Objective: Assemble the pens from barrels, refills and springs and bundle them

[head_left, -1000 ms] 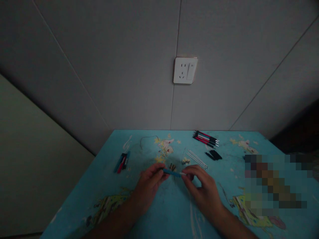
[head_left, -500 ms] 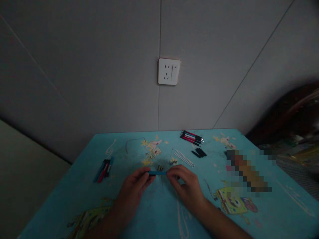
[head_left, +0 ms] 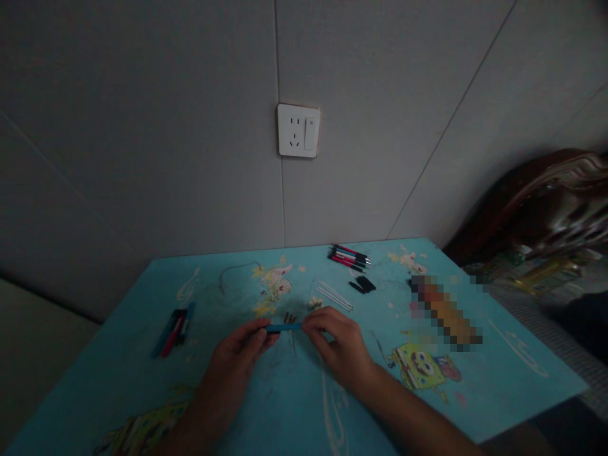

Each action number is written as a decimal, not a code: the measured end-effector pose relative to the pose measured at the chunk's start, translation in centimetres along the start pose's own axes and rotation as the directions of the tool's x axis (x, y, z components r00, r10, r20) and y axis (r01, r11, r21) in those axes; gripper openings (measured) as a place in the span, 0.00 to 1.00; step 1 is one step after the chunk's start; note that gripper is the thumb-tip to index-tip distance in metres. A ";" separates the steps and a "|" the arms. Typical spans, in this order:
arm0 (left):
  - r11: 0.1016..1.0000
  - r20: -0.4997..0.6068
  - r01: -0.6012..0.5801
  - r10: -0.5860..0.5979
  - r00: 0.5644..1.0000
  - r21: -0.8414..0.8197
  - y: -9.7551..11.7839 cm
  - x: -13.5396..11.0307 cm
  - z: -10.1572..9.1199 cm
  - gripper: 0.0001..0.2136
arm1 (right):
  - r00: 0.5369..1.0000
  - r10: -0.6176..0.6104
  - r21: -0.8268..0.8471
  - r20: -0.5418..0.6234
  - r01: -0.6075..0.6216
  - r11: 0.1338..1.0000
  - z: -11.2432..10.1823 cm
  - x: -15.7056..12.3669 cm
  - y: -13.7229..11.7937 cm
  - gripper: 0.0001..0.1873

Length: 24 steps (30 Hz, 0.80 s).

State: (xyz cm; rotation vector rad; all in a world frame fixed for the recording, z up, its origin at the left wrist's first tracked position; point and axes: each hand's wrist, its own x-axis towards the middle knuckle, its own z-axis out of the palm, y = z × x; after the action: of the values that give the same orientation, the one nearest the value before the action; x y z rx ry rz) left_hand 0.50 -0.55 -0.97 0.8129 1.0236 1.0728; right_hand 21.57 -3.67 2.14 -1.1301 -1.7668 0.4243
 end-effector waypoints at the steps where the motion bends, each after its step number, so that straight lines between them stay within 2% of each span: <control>1: 1.000 0.001 -0.009 0.009 1.000 0.020 -0.1 0.1 -0.2 0.18 | 1.000 0.001 -0.006 0.005 -0.001 1.000 0.0 0.0 0.0 0.07; 4: 0.999 0.011 -0.011 0.011 1.000 0.030 -0.2 0.1 -0.4 0.17 | 1.000 -0.021 -0.018 0.006 0.021 1.000 -0.1 0.0 -0.1 0.07; 8: 1.000 0.049 0.014 -0.014 0.999 0.004 0.2 -0.5 0.3 0.16 | 0.998 -0.051 -0.024 -0.040 0.050 0.998 -0.4 -0.2 -0.3 0.10; 12: 0.997 0.149 0.026 -0.037 0.988 0.074 0.3 -1.3 1.0 0.15 | 0.996 -0.055 -0.019 -0.075 0.053 0.998 -0.6 -0.5 -0.3 0.13; 16: 0.977 0.293 -0.077 0.016 0.956 0.200 0.0 -2.0 1.1 0.13 | 0.991 -0.127 -0.034 -0.040 0.125 0.992 -0.7 -0.8 -0.3 0.14; 21: 0.879 0.486 -0.265 0.045 0.873 0.396 0.2 -2.6 1.0 0.08 | 0.962 -0.264 -0.025 0.072 0.267 0.963 -1.1 -0.6 -0.6 0.15; 24: 0.856 0.516 -0.302 0.048 0.855 0.419 0.6 -2.8 0.9 0.07 | 0.971 -0.222 -0.080 0.088 0.229 0.970 -2.0 0.3 0.1 0.15</control>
State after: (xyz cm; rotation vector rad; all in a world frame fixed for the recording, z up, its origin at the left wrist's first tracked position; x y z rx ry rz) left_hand 0.82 -3.11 0.58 1.5402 0.7873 0.6953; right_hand 23.26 -3.79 3.17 -0.9699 -1.9743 0.2568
